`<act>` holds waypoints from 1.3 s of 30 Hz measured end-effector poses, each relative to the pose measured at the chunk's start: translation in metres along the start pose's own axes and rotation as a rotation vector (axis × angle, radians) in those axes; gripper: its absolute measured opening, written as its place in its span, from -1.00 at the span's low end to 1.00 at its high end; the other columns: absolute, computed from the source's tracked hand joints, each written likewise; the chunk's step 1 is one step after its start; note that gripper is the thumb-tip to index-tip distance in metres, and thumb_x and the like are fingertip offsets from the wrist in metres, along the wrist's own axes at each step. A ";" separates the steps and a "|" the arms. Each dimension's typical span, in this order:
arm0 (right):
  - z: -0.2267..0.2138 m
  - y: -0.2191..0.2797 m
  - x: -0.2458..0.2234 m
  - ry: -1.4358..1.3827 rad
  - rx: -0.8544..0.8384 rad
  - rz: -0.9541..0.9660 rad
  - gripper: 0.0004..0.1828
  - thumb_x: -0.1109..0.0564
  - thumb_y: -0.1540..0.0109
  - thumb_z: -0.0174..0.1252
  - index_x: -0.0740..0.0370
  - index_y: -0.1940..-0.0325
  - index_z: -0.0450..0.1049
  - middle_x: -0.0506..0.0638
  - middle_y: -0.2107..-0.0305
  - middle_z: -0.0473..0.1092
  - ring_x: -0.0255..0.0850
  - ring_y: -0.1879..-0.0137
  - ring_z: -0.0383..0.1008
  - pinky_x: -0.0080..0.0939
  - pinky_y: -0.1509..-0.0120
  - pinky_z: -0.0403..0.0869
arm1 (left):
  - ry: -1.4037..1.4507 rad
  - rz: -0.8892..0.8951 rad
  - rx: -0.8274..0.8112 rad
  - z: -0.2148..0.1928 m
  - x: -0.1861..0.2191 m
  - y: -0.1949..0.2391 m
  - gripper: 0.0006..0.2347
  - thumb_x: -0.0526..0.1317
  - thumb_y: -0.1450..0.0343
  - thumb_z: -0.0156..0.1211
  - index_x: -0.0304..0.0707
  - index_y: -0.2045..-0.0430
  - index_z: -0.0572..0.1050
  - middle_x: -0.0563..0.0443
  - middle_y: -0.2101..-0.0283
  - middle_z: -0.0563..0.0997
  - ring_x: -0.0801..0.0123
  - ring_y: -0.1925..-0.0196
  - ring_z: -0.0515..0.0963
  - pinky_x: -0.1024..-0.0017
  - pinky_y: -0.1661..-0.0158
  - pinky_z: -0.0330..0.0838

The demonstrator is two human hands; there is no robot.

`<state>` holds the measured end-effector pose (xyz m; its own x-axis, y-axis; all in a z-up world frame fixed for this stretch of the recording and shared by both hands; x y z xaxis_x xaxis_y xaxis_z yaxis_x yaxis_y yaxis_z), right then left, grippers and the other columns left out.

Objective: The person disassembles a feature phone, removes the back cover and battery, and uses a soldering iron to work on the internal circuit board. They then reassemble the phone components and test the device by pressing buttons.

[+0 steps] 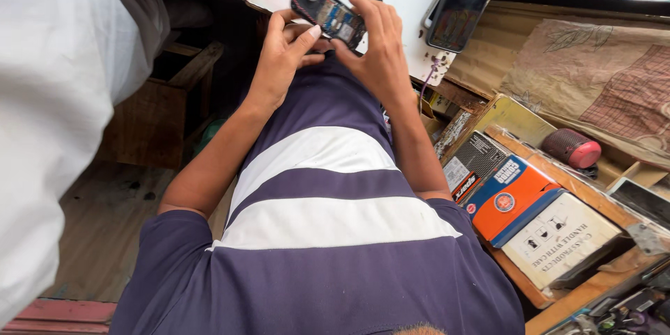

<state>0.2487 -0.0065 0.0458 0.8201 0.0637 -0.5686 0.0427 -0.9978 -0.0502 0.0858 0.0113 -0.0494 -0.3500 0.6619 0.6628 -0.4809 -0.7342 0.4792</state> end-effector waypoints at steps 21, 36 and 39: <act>-0.009 -0.047 0.109 0.034 -0.041 -0.188 -0.34 0.17 -0.24 0.46 0.26 -0.35 0.32 0.19 -0.17 0.37 0.10 -0.34 0.35 0.09 -0.42 0.34 | 0.388 0.192 -0.164 0.064 0.030 0.033 -0.55 -0.50 -0.50 0.13 -0.39 -0.30 0.18 -0.32 -0.13 0.53 -0.03 -0.13 0.66 0.08 -0.02 0.69; -0.076 -0.026 -0.006 -0.150 -0.167 -0.317 -0.19 0.29 -0.21 0.54 0.10 -0.48 0.31 0.08 -0.30 0.36 -0.06 -0.43 0.38 -0.11 -0.49 0.44 | 0.469 0.058 -0.452 0.054 0.060 0.004 -0.63 -0.25 -0.66 -0.07 -0.44 -0.37 0.21 -0.30 -0.13 0.55 0.09 -0.11 0.65 0.19 -0.02 0.69; -0.077 -0.031 -0.017 -0.127 -0.252 -0.352 -0.17 0.27 -0.20 0.56 0.08 -0.48 0.31 0.04 -0.24 0.40 0.01 -0.39 0.40 -0.06 -0.47 0.45 | 0.386 0.005 -0.405 0.058 0.061 -0.001 -0.64 -0.22 -0.61 -0.10 -0.44 -0.28 0.21 -0.18 -0.10 0.55 0.22 -0.13 0.67 0.26 0.01 0.71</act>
<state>0.2777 0.0219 0.1205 0.6548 0.3860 -0.6498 0.4571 -0.8870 -0.0664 0.1116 0.0438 0.0241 -0.5853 0.7219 0.3691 -0.7225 -0.6710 0.1666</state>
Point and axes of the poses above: each hand's wrist, its own y-axis away from the middle knuckle, its own z-axis out of the palm, x = y × z, the point moved 5 cm from there along -y, towards the middle knuckle
